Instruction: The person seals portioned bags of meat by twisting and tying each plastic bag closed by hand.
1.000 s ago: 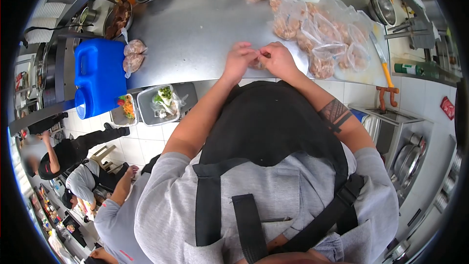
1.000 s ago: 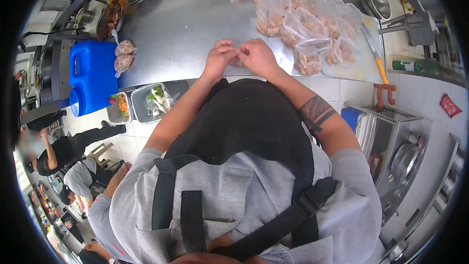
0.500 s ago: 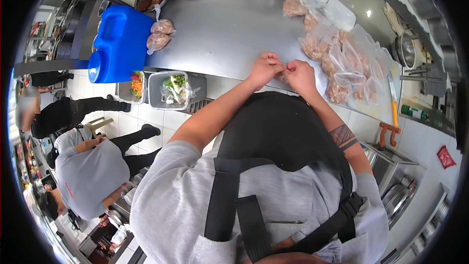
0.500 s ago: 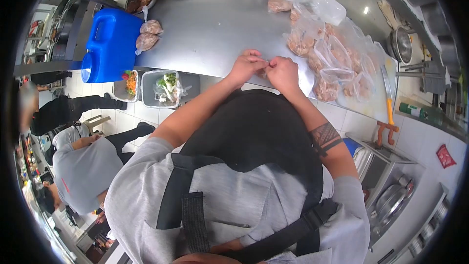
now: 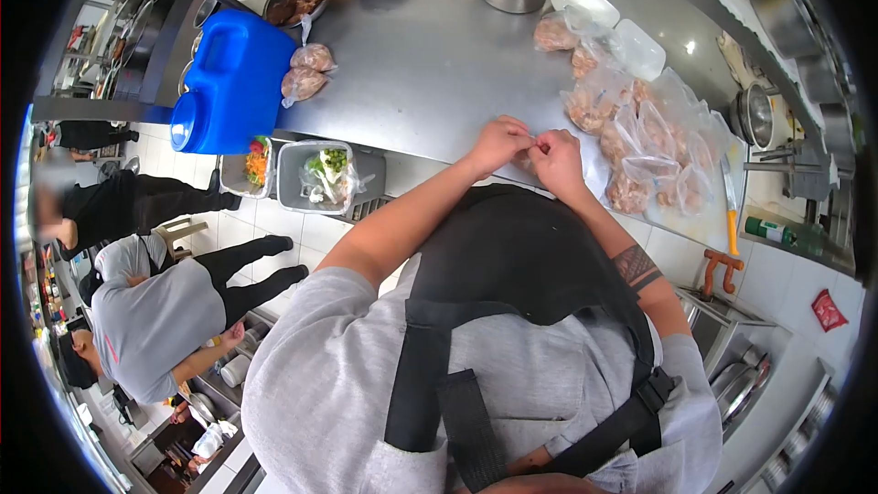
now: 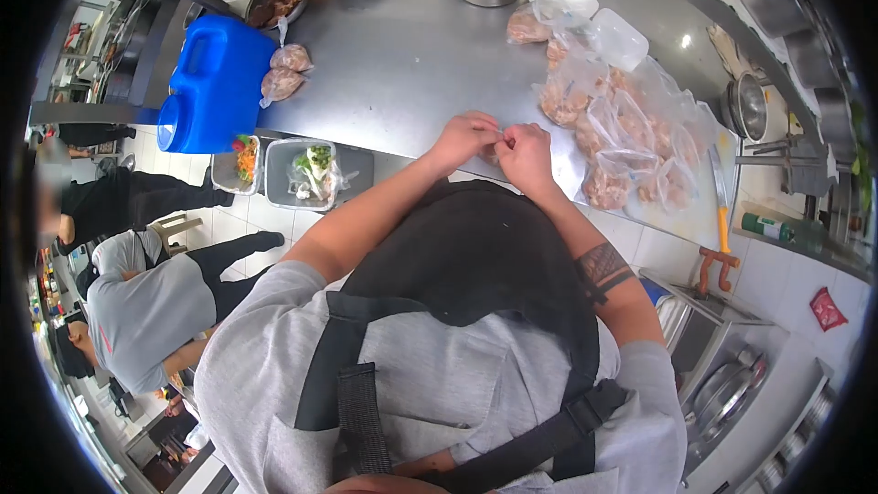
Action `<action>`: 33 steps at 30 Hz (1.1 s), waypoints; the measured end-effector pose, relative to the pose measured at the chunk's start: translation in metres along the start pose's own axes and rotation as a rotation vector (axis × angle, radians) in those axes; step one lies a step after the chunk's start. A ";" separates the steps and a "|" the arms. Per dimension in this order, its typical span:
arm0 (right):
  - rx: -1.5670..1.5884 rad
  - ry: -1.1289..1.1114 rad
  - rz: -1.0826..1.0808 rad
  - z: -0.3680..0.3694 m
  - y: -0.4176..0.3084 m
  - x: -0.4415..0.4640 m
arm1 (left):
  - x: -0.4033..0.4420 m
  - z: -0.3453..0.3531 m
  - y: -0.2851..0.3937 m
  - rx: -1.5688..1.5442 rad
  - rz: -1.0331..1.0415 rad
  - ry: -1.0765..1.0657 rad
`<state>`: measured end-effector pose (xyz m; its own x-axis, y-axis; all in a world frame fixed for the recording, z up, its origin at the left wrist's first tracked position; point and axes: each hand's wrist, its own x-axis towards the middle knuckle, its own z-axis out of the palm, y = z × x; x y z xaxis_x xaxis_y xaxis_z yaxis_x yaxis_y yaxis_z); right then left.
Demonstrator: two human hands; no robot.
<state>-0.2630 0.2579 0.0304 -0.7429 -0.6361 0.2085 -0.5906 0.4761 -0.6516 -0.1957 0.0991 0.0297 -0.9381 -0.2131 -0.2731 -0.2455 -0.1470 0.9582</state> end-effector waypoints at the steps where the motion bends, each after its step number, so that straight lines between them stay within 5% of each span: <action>1: 0.008 -0.001 -0.001 0.001 0.002 -0.001 | 0.003 -0.001 0.003 -0.022 -0.113 -0.027; 2: 0.002 0.002 0.010 0.000 0.002 -0.001 | 0.005 -0.002 0.004 -0.043 -0.227 -0.055; 6: -0.022 0.002 -0.024 -0.001 0.004 0.000 | 0.013 -0.002 0.003 0.025 -0.156 -0.040; 8: -0.036 -0.017 -0.067 -0.003 0.003 -0.001 | 0.017 -0.005 0.004 0.540 0.151 -0.040; 11: -0.058 -0.044 -0.106 -0.006 0.001 -0.002 | 0.025 -0.010 0.012 0.660 0.106 -0.246; 15: -0.092 -0.059 -0.121 -0.012 -0.001 -0.004 | 0.034 -0.008 0.006 0.651 0.039 -0.286; 17: -0.088 -0.055 -0.105 -0.015 -0.003 -0.007 | 0.041 -0.010 -0.004 0.375 -0.244 -0.340; 23: -0.018 -0.002 -0.054 -0.018 -0.003 -0.009 | 0.021 -0.002 0.013 -0.087 -0.420 -0.292; 33: 0.080 0.020 -0.056 -0.011 0.004 -0.006 | 0.025 -0.004 0.009 0.130 -0.325 -0.218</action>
<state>-0.2646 0.2703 0.0348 -0.7160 -0.6477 0.2605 -0.6051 0.3896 -0.6943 -0.2205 0.0880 0.0313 -0.8330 0.0356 -0.5521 -0.5532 -0.0464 0.8318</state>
